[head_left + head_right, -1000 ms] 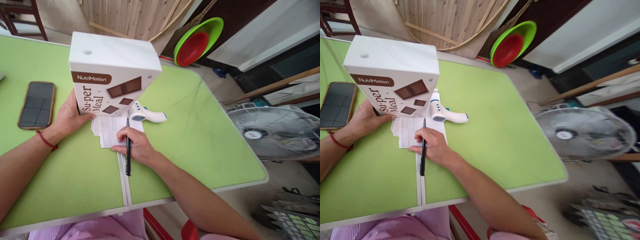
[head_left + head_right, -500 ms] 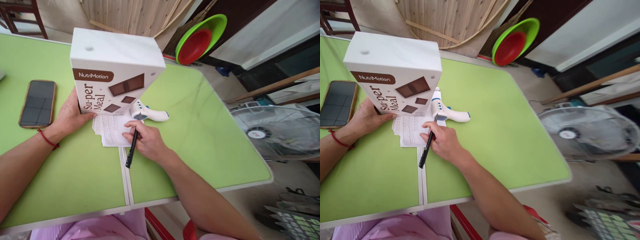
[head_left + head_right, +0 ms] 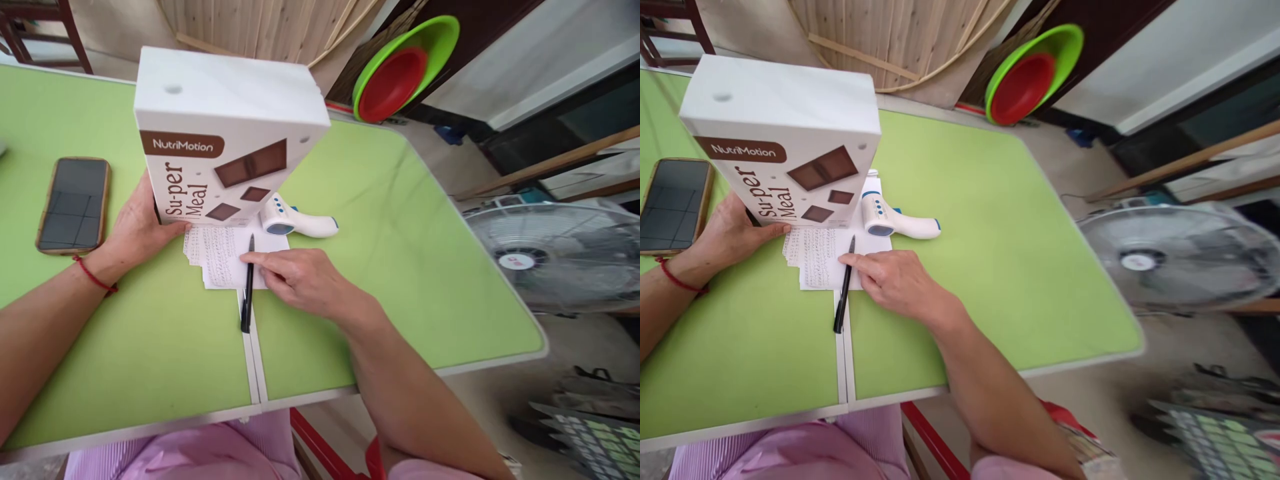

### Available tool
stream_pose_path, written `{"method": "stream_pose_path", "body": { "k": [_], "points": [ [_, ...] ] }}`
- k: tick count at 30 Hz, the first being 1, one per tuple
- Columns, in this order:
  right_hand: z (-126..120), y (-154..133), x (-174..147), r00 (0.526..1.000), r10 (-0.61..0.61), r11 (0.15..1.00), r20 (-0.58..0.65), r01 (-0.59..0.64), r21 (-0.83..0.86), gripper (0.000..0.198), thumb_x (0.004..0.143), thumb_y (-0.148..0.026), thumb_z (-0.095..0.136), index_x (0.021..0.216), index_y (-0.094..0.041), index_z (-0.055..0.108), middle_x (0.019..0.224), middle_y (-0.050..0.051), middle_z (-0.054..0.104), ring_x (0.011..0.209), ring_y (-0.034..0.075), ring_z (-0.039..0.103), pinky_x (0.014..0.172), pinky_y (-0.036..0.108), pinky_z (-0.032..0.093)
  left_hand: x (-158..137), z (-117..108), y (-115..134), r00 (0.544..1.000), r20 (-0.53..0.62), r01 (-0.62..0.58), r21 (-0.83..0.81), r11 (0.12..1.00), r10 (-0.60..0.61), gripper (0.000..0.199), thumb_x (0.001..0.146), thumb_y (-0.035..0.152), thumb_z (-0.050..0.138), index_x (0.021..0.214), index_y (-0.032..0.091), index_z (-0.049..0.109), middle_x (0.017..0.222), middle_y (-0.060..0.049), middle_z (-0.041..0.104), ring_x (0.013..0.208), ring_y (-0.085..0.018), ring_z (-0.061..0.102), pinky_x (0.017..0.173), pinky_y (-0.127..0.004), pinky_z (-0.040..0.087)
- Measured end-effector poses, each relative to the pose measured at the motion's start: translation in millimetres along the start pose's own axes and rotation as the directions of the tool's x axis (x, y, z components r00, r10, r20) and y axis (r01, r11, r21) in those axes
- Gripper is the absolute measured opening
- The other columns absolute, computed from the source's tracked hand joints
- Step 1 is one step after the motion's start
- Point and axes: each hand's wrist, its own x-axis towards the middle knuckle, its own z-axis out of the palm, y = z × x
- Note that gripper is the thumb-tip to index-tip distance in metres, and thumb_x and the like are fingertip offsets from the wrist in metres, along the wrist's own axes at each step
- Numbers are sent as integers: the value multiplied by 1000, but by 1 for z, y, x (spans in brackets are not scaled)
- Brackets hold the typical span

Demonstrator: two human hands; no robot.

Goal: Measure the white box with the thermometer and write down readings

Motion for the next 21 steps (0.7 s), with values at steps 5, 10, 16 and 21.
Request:
{"method": "stream_pose_path", "body": {
  "k": [5, 10, 16, 21],
  "points": [
    [2, 14, 5, 929, 184, 979, -321, -203, -26, 37, 85, -15, 48, 116, -23, 67, 86, 6, 69, 70, 18, 60, 63, 32, 48, -1, -1, 0, 1000, -11, -20, -18, 1000, 20, 61, 74, 54, 76, 120, 21, 53, 129, -7, 57, 128, -35, 50, 111, -52, 44],
    [12, 44, 13, 842, 353, 854, -409, -468, -227, 55, 79, -21, 49, 133, -12, 51, 130, 22, 56, 120, 38, 51, 98, 59, 42, -3, -2, -2, 1000, -14, -26, -123, 992, 24, 57, 75, 54, 74, 117, 21, 54, 124, -11, 61, 118, -35, 58, 101, -55, 50],
    [24, 64, 2, 880, 390, 898, -273, -429, -100, 44, 86, -27, 49, 128, -15, 54, 112, 18, 63, 104, 35, 56, 95, 58, 45, -8, 5, -4, 998, -64, -6, -147, 989, -4, 57, 74, 50, 76, 121, 24, 55, 124, -8, 64, 116, -33, 59, 98, -50, 52],
    [12, 20, -2, 646, 477, 879, -597, -331, 344, 39, 84, -40, 62, 117, -22, 55, 100, 10, 61, 92, 26, 61, 80, 45, 55, -17, 11, 2, 997, -72, 26, -180, 983, -40, 57, 79, 55, 70, 123, 20, 54, 119, -9, 67, 103, -30, 64, 89, -48, 54]
  ]
}}
